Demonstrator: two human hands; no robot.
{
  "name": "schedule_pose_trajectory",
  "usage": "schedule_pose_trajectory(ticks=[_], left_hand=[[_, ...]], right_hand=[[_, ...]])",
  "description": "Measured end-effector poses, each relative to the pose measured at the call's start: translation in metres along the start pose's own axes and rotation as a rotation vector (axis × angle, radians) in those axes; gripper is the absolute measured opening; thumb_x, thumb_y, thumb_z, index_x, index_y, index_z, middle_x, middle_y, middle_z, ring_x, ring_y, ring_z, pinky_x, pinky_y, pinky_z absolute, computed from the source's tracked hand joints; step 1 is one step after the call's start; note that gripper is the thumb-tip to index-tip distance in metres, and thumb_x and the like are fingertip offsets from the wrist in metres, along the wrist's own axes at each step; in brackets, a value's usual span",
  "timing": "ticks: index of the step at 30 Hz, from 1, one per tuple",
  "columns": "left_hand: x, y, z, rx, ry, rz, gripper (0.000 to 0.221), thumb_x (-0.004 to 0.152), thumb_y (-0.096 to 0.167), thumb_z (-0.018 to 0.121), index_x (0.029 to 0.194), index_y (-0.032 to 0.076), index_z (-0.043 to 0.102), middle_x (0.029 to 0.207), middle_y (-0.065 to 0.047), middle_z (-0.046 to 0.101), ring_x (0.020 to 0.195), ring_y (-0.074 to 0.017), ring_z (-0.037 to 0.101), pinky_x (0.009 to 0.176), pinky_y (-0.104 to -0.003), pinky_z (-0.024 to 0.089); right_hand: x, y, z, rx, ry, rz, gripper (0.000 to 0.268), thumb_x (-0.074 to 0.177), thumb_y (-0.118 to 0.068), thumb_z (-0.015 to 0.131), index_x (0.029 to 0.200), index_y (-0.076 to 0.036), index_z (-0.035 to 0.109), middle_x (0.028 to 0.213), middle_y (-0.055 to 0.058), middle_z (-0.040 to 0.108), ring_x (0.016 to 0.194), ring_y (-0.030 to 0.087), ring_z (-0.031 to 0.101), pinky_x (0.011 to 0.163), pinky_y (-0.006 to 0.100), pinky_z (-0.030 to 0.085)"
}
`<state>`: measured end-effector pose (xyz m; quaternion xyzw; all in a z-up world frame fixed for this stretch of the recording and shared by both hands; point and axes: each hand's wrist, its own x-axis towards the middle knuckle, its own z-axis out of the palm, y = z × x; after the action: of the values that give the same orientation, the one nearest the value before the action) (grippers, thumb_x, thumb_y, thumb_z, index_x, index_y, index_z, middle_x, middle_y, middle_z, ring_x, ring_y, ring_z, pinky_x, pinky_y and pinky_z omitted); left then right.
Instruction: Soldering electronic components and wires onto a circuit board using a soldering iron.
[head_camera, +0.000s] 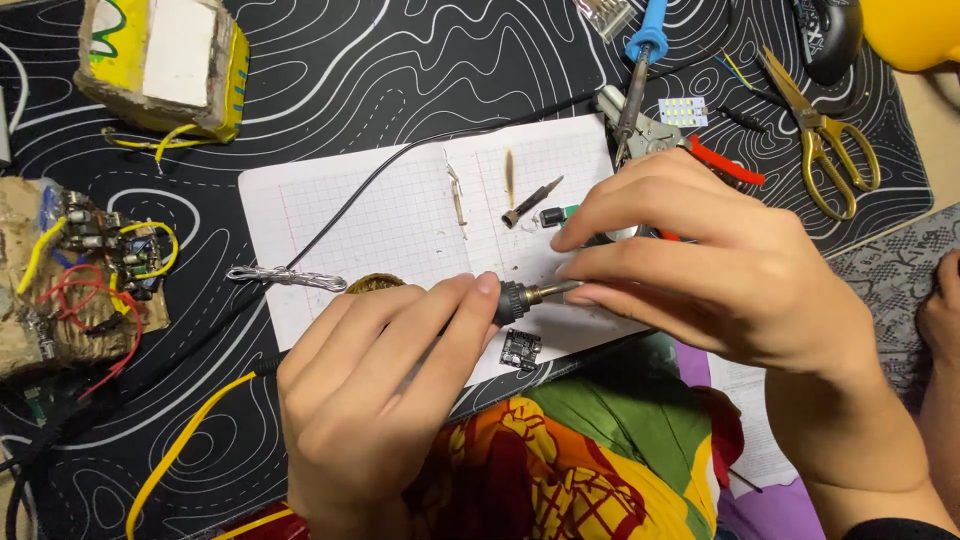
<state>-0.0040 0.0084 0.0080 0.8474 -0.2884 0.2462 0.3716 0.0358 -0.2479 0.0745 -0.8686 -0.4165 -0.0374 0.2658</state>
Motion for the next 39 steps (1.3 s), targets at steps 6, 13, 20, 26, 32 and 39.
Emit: schedule_pose_trajectory(ticks=[6,13,20,26,32,39], left_hand=[[0.000,0.000,-0.001,0.002,-0.013,-0.004,0.017,0.093,0.001,0.091,0.109,-0.002,0.089,0.112,-0.012,0.088,0.089,-0.0226,0.076,0.079,-0.040,0.060],[0.000,0.001,-0.001,-0.023,0.012,0.003,0.017,0.091,0.000,0.092,0.108,-0.001,0.089,0.111,-0.013,0.088,0.089,-0.0232,0.076,0.079,-0.040,0.061],[-0.001,0.000,-0.001,-0.067,0.002,0.000,0.018,0.094,0.003,0.092,0.111,-0.003,0.088,0.113,-0.014,0.088,0.091,-0.0228,0.078,0.080,-0.039,0.061],[-0.001,-0.001,0.000,-0.058,-0.036,-0.026,0.024,0.095,0.009,0.095,0.112,-0.005,0.087,0.109,-0.012,0.087,0.086,-0.0227,0.077,0.076,-0.039,0.060],[-0.002,-0.001,0.001,-0.044,-0.063,-0.026,0.029,0.097,0.015,0.096,0.114,-0.006,0.086,0.106,-0.010,0.085,0.076,-0.0209,0.069,0.067,-0.038,0.054],[-0.004,-0.002,0.001,-0.051,-0.059,-0.025,0.029,0.096,0.016,0.096,0.113,-0.005,0.087,0.106,-0.010,0.084,0.077,-0.0219,0.069,0.068,-0.038,0.055]], right_hand=[[0.000,-0.003,0.001,-0.004,0.021,0.002,0.013,0.092,-0.003,0.089,0.100,0.004,0.081,0.111,0.014,0.078,0.103,0.032,0.071,0.101,0.047,0.059],[0.000,-0.003,-0.001,0.005,0.031,-0.002,0.016,0.090,-0.005,0.093,0.097,0.004,0.081,0.108,0.014,0.079,0.100,0.031,0.072,0.098,0.046,0.060],[-0.002,-0.013,-0.004,0.015,0.076,0.080,0.014,0.085,-0.005,0.092,0.087,0.003,0.081,0.099,0.013,0.079,0.095,0.029,0.071,0.099,0.047,0.058],[-0.008,-0.008,-0.006,0.002,0.081,0.066,0.012,0.085,-0.003,0.091,0.086,0.004,0.081,0.099,0.015,0.080,0.093,0.029,0.072,0.099,0.048,0.059],[-0.008,-0.010,-0.005,0.011,0.106,0.090,0.011,0.084,-0.001,0.090,0.084,0.005,0.080,0.099,0.016,0.079,0.092,0.030,0.070,0.099,0.048,0.058],[-0.007,-0.014,-0.001,0.020,0.147,0.086,0.014,0.081,0.003,0.093,0.085,0.007,0.081,0.097,0.018,0.079,0.091,0.030,0.071,0.094,0.046,0.060]])
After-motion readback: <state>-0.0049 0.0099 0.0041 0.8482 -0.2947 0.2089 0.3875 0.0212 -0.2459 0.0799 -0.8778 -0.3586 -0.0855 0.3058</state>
